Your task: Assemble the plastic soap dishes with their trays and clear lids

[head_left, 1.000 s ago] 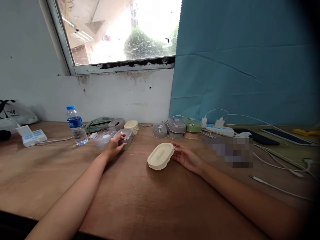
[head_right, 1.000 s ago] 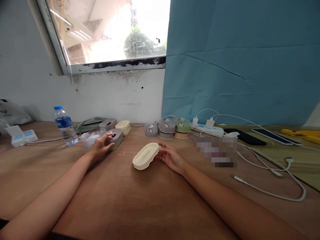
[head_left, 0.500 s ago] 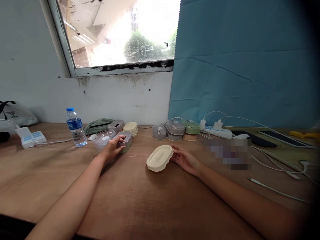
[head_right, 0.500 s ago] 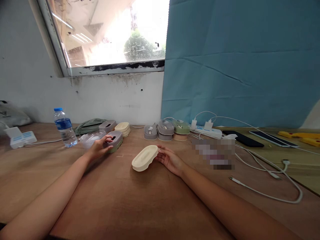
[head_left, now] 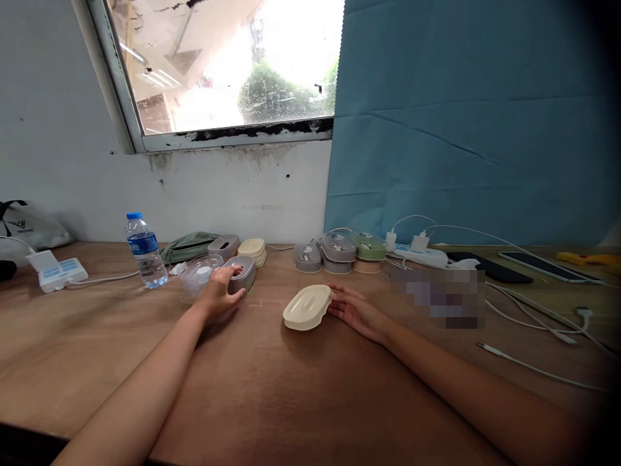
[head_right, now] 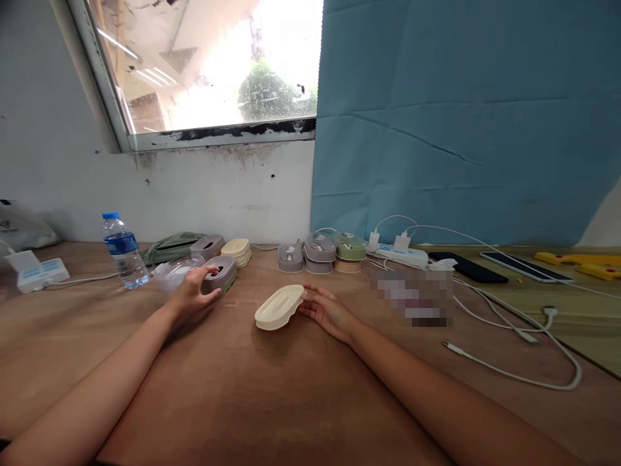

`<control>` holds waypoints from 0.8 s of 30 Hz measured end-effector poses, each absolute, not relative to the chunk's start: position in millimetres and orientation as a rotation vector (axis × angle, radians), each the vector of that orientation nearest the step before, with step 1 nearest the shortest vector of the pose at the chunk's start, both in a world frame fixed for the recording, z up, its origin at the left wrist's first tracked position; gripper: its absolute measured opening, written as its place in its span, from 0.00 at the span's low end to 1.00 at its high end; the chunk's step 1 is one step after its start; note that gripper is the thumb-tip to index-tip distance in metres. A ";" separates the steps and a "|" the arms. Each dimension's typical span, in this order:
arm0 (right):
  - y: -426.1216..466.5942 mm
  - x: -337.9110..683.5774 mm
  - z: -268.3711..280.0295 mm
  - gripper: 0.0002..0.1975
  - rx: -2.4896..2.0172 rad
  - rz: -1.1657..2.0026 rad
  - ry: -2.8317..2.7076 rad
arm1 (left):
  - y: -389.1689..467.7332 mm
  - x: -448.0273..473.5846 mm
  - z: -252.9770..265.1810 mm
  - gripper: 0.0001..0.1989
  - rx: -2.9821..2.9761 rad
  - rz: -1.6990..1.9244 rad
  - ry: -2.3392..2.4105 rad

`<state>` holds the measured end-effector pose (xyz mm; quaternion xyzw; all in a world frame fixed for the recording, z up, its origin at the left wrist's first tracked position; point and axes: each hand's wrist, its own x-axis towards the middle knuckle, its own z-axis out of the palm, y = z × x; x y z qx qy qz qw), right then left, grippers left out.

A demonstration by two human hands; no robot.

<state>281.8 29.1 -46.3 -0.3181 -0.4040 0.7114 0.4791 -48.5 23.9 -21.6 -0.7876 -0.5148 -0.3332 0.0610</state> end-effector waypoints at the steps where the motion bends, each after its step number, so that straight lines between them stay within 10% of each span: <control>1: 29.3 281.8 -46.9 0.14 -0.774 1.736 -0.988 | 20.5 -43.9 -19.5 0.19 -2.349 -0.983 -1.512; 24: 25.4 278.9 -42.5 0.13 -0.789 1.721 -0.973 | -11.3 44.2 -7.1 0.09 -2.921 -0.874 -1.156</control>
